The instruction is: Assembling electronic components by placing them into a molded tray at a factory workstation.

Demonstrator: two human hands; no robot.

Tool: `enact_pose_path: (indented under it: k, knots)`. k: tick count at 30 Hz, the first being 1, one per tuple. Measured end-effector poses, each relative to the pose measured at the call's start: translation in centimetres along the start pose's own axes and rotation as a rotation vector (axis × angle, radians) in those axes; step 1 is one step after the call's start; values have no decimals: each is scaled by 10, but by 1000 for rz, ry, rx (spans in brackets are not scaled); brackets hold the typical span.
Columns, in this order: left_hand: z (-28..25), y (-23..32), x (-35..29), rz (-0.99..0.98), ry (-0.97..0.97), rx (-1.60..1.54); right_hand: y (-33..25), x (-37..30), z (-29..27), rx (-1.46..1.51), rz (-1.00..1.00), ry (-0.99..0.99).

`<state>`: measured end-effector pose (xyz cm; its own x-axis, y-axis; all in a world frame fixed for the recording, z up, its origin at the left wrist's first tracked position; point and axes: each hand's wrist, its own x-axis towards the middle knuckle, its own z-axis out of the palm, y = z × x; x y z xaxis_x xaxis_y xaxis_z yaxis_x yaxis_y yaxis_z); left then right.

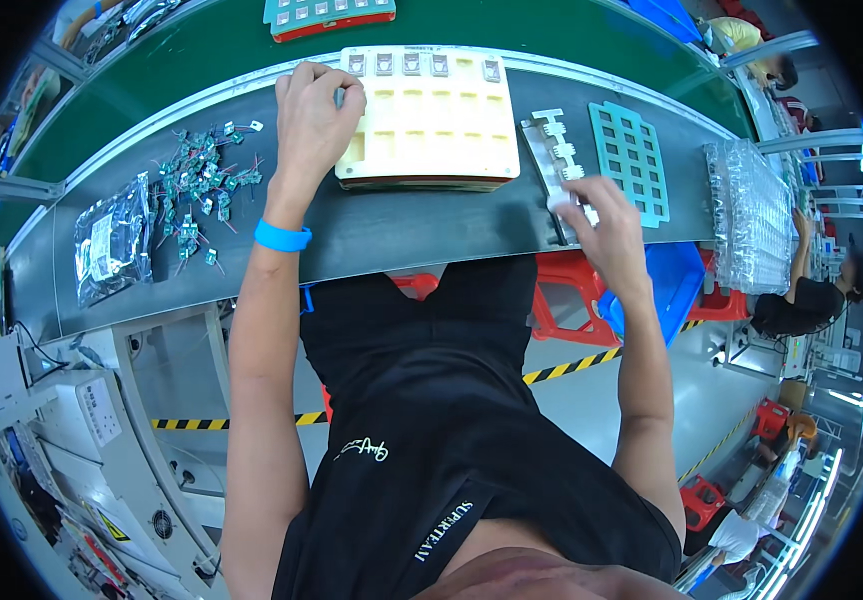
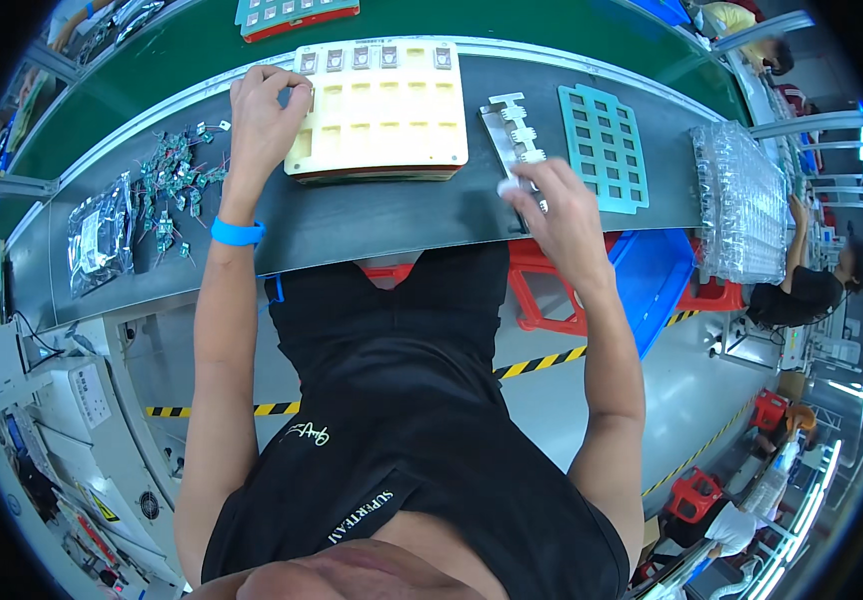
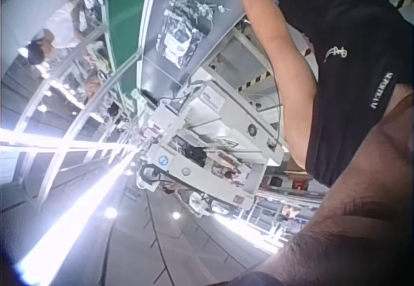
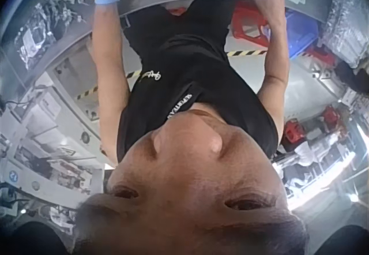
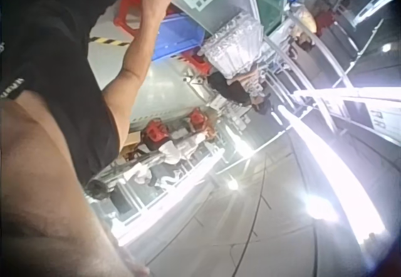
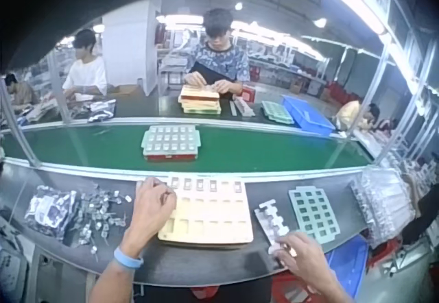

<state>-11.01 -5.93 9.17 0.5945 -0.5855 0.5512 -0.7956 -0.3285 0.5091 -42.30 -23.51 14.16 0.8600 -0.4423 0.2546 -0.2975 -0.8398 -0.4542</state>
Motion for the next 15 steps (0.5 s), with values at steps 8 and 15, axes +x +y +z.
enact_pose_path:
  k: [8, 15]
  knots:
    - [14, 4, -5, -79, 88, 15, -12, 146, 39, -51, -103, 117]
    - [17, 5, -12, -139, 200, -97, -11, 204, 76, -269, -59, 14]
